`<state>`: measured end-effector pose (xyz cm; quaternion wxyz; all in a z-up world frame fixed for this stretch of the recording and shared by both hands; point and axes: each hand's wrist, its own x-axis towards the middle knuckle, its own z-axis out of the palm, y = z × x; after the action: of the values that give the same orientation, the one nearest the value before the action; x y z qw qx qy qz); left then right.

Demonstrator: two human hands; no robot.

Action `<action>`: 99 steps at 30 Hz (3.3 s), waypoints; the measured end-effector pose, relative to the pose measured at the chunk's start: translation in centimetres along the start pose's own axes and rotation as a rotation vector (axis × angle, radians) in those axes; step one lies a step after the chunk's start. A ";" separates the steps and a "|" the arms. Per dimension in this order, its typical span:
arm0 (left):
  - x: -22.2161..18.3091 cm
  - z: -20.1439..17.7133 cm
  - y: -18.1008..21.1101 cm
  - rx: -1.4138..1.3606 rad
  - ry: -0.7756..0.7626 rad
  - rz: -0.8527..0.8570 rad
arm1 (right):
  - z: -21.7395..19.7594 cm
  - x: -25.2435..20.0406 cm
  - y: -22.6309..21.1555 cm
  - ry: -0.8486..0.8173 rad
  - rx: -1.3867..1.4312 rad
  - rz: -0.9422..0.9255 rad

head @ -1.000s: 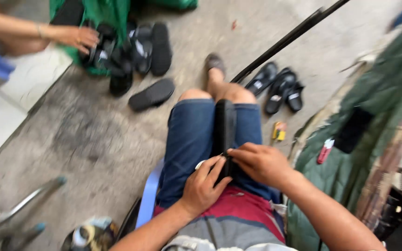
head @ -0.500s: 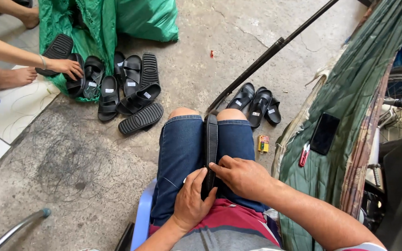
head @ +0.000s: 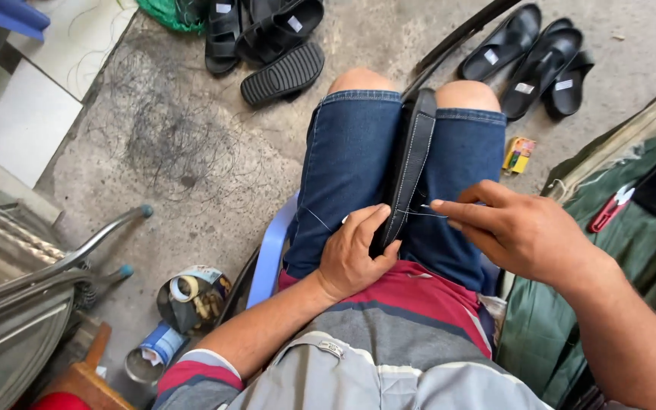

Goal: Hand-sewing a strap onto a black sandal using a needle and thread

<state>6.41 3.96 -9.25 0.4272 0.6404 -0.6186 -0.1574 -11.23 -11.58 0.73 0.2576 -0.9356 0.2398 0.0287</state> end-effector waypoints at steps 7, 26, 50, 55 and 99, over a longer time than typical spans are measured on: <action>0.4 -0.4 0.2 0.013 0.001 0.053 | 2.1 1.7 0.9 -0.021 0.012 -0.120; 0.2 -0.1 -0.1 0.046 -0.035 0.130 | 3.3 1.0 -0.2 -0.042 -0.340 -0.043; 0.4 0.0 -0.6 0.048 -0.082 0.186 | 5.2 2.5 0.8 0.249 -0.054 -0.173; 0.6 -1.9 1.1 -0.036 -0.177 0.129 | 4.1 1.4 -0.6 0.171 -0.020 -0.114; 7.2 -4.9 0.6 -0.245 -0.721 -0.305 | 0.6 -3.0 0.5 -0.032 -0.196 0.209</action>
<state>10.92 -0.94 -3.59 0.2281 0.5730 -0.6033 -0.5056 -14.05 -10.36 0.48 0.1642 -0.9256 0.3280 0.0935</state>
